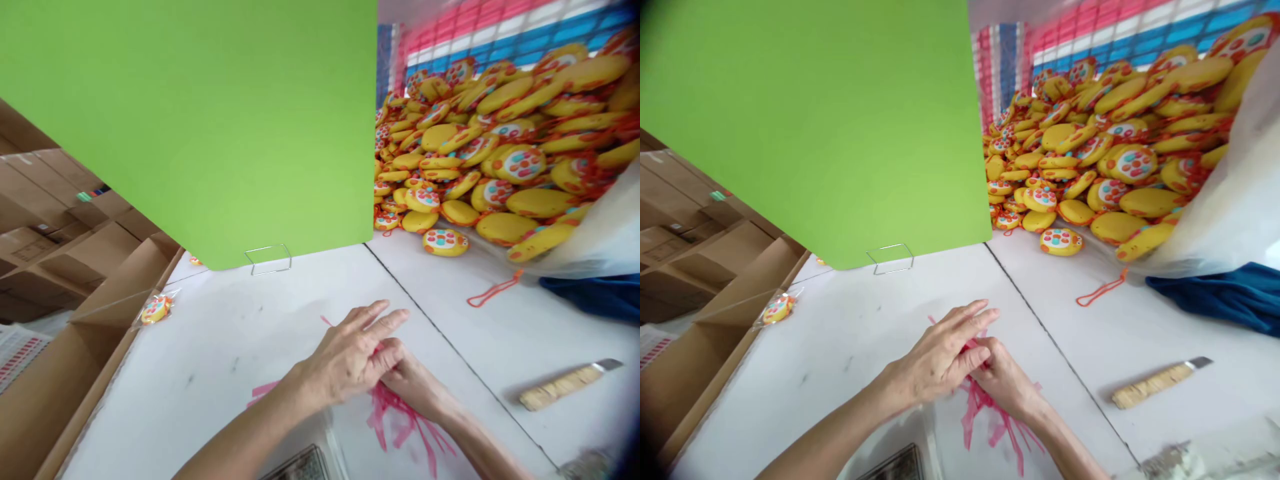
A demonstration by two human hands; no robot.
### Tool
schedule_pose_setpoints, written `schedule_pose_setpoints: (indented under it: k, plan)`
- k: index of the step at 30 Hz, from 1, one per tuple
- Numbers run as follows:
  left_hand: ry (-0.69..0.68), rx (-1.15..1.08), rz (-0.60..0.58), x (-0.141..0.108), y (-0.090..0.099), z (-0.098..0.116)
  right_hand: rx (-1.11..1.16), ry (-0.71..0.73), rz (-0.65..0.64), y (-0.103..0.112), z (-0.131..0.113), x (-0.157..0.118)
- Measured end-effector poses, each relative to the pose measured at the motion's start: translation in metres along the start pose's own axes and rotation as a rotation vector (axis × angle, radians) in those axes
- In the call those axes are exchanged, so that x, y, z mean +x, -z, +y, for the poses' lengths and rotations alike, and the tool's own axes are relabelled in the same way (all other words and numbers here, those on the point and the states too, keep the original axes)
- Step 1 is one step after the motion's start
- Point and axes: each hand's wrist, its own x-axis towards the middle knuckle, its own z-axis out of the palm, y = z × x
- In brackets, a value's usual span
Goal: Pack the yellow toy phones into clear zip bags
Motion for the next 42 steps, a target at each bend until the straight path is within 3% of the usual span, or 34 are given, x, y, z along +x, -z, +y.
schedule_pose_setpoints:
  k: [2, 5, 9, 16, 22, 30, 33, 36, 38, 40, 42]
  plan:
    - [0.186, -0.198, -0.047, 0.000, 0.001, -0.012, 0.009, -0.020, -0.057, 0.002, -0.008, 0.004]
    - [0.414, -0.531, 0.024, -0.008, -0.004, -0.030, 0.029, -0.040, -0.092, 0.004, -0.016, 0.013]
    - [0.482, -0.685, 0.169, -0.022, -0.013, -0.041, 0.085, -0.033, -0.030, -0.006, -0.019, 0.019]
    - [0.639, -0.926, 0.464, -0.034, -0.017, -0.037, 0.289, -0.009, 0.133, -0.035, -0.016, 0.025]
    - [0.707, -1.117, 0.530, -0.031, -0.026, -0.036, 0.486, -0.063, 0.386, -0.054, -0.019, 0.032]
    - [0.777, -1.222, 0.559, -0.044, -0.033, -0.036, 0.706, -0.126, 0.511, -0.065, -0.037, 0.042]
    - [0.763, -1.128, 0.654, -0.058, -0.018, -0.041, 0.737, -0.130, 0.523, -0.059, -0.039, 0.046]
    - [0.685, -1.015, 0.788, -0.066, 0.008, -0.047, 0.761, -0.130, 0.493, -0.053, -0.043, 0.048]
    - [0.625, -0.980, 0.815, -0.065, 0.023, -0.049, 0.763, -0.129, 0.458, -0.053, -0.046, 0.049]
    - [0.578, -1.001, 0.759, -0.060, 0.028, -0.048, 0.749, -0.120, 0.422, -0.055, -0.049, 0.050]
    - [0.555, -1.125, 0.573, -0.053, 0.022, -0.045, 0.712, -0.096, 0.372, -0.059, -0.050, 0.051]
